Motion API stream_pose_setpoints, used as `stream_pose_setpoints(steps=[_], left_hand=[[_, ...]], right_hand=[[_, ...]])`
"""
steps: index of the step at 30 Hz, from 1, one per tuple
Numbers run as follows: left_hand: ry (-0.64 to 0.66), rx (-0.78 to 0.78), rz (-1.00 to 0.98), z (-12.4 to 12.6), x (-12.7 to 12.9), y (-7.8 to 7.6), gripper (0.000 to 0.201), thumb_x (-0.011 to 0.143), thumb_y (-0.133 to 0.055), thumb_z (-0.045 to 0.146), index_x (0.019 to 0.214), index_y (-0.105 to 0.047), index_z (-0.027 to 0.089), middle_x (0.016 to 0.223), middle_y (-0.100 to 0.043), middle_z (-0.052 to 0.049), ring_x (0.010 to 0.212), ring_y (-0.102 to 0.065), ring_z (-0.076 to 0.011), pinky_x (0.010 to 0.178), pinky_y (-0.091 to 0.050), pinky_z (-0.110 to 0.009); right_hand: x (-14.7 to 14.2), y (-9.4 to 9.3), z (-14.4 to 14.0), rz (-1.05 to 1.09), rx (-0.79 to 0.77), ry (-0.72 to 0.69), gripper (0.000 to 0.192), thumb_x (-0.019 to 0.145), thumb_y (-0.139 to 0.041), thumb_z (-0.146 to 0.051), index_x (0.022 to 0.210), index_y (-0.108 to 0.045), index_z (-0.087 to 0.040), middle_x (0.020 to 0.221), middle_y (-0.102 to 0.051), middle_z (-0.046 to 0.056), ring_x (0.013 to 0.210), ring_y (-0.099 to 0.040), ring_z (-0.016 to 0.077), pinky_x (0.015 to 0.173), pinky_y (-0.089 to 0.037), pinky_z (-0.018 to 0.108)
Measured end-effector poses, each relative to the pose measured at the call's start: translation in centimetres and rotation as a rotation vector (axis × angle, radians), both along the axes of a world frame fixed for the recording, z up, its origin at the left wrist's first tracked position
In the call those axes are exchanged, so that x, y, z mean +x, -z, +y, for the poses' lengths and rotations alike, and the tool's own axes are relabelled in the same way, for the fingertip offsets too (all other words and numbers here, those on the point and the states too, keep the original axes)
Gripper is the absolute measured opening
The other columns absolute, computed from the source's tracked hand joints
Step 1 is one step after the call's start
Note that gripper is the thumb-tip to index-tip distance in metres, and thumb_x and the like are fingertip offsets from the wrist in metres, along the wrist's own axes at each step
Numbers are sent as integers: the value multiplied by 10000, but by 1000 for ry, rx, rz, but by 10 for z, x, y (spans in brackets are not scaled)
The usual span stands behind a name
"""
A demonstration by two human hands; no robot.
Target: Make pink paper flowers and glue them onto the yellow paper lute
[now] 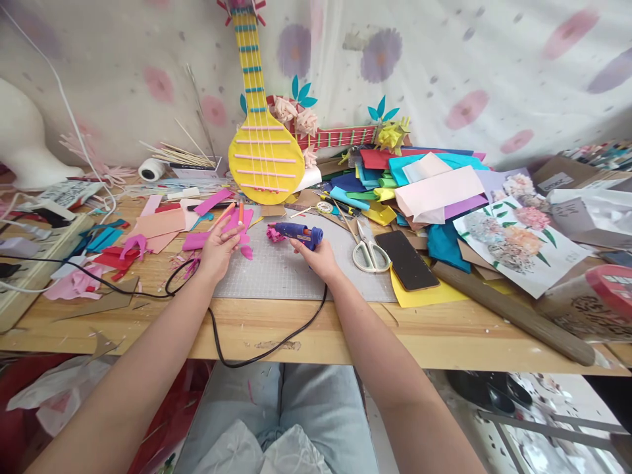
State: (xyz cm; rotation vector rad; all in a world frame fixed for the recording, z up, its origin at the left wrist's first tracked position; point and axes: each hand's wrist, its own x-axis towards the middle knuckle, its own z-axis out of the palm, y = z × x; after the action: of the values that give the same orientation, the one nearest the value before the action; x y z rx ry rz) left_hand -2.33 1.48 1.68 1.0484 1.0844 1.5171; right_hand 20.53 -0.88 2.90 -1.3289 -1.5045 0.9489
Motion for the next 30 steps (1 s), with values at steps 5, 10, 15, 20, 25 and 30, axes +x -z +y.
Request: stream_pose_setpoints(steps=[5, 10, 15, 20, 25, 30], left_hand=[[-147, 6, 1, -1, 12, 5, 543, 607, -685, 104, 1114, -517, 199, 866, -667, -48, 706, -637, -133, 521, -475, -199], [-195, -35, -30, 0, 17, 9, 469, 585, -712, 121, 999, -500, 185, 746, -632, 7, 603, -605, -100, 496, -471, -189], [-193, -62, -58, 2, 16, 11, 440, 573, -720, 135, 952, -500, 183, 717, -620, 22, 572, -589, -82, 481, -445, -169], [-191, -62, -49, 1, 17, 11, 452, 557, -735, 166, 948, -509, 184, 728, -617, 22, 566, -585, -79, 481, -441, -173], [-174, -53, -61, 0, 18, 11, 446, 547, -737, 179, 932, -511, 178, 721, -623, 20, 543, -571, -80, 456, -425, -175], [-154, -67, -77, -1, 19, 8, 426, 538, -739, 175, 901, -516, 175, 716, -623, 18, 533, -561, -78, 442, -418, -174]], right_hand=[[-4, 3, -1, -117, 26, -95, 411, 689, -593, -580, 720, -620, -171, 672, -635, 45, 638, -569, 159, 627, -432, 279], [-6, 5, -2, -284, 87, -131, 397, 725, -584, -548, 802, -666, -168, 660, -628, 31, 639, -568, 168, 614, -422, 274], [-8, 4, -3, -406, 124, -109, 390, 752, -564, -528, 859, -691, -175, 676, -631, 27, 640, -570, 172, 588, -395, 264], [-8, 5, -3, -402, 132, -126, 387, 770, -558, -517, 910, -695, -182, 751, -668, 39, 682, -584, 183, 619, -418, 274], [-8, 6, -2, -401, 132, -124, 395, 770, -561, -522, 933, -695, -189, 787, -681, 45, 710, -598, 192, 649, -438, 284], [-9, 5, -3, -404, 130, -124, 375, 767, -569, -515, 908, -700, -194, 767, -677, 41, 697, -597, 190, 649, -439, 287]])
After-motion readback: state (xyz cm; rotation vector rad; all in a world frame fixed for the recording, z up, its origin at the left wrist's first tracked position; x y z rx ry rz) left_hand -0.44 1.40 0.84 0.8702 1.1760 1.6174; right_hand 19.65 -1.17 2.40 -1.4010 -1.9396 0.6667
